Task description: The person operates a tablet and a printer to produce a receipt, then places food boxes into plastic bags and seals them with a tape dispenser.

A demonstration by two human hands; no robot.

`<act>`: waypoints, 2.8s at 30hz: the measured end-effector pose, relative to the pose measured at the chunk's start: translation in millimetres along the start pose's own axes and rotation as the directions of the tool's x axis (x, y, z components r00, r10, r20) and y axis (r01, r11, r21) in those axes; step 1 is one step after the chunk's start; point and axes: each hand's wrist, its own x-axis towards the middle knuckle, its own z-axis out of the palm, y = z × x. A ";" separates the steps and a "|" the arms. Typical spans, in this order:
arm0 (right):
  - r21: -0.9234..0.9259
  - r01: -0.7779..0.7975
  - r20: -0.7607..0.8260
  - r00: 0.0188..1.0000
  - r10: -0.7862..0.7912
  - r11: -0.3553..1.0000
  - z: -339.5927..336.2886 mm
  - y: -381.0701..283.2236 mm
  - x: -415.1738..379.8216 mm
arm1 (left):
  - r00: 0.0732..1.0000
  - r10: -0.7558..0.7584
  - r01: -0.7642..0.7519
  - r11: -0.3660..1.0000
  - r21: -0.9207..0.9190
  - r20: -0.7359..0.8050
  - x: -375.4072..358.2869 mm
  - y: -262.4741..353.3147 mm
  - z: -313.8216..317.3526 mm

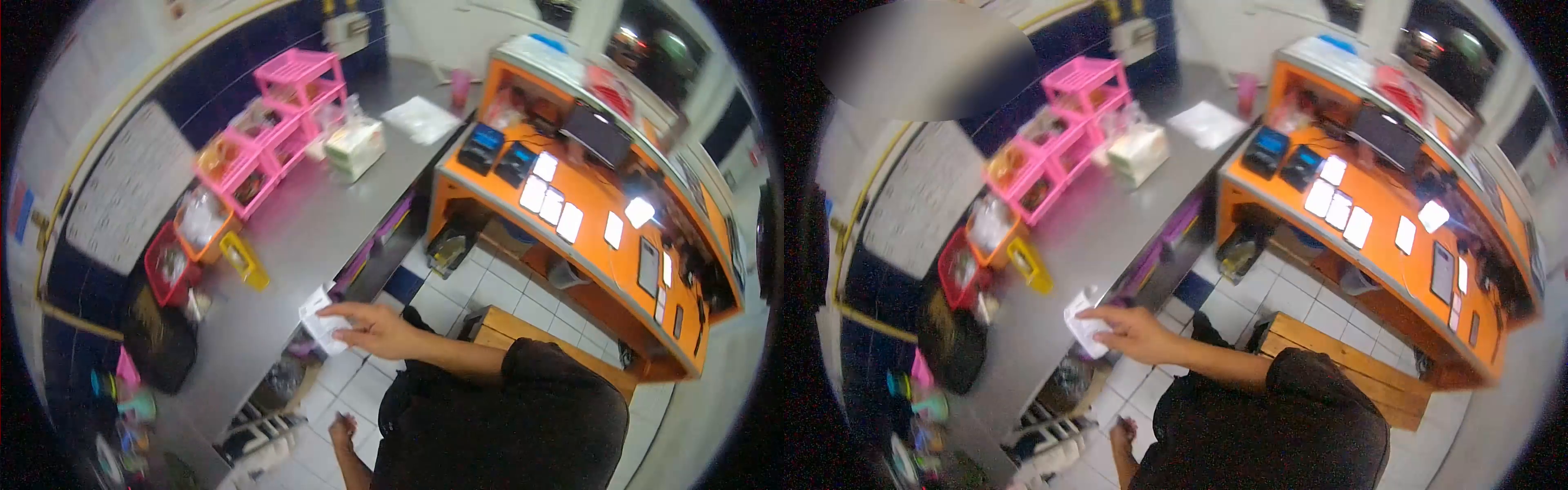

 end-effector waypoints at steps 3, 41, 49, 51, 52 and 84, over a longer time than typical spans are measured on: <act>-0.037 0.339 -0.068 0.938 -0.340 0.940 -14.8 16.0 -5.5 | 0.908 0.175 -0.154 0.984 -0.086 0.380 -65.7 205.6 147.7; -0.310 -0.210 -0.013 0.976 0.217 0.927 -363.3 62.5 203.0 | 0.647 0.762 -0.561 0.493 0.665 -0.019 185.5 443.6 513.5; 0.247 -0.138 -0.481 0.842 0.245 0.959 -364.1 61.9 370.1 | 0.546 0.829 -0.605 0.490 0.628 -0.121 196.3 446.5 527.5; -0.004 -0.273 -0.364 0.896 0.253 0.962 -357.8 67.1 392.8 | 0.571 0.810 -0.553 0.501 0.666 -0.136 193.6 450.6 528.6; 0.018 -0.276 -0.381 0.887 0.262 0.961 -354.6 71.7 396.5 | 0.577 0.809 -0.553 0.487 0.677 -0.111 193.0 452.2 529.1; -0.548 -0.388 -0.450 0.884 0.130 0.741 -348.4 86.0 395.1 | 0.701 0.711 -0.465 0.390 0.795 0.061 197.3 448.7 521.2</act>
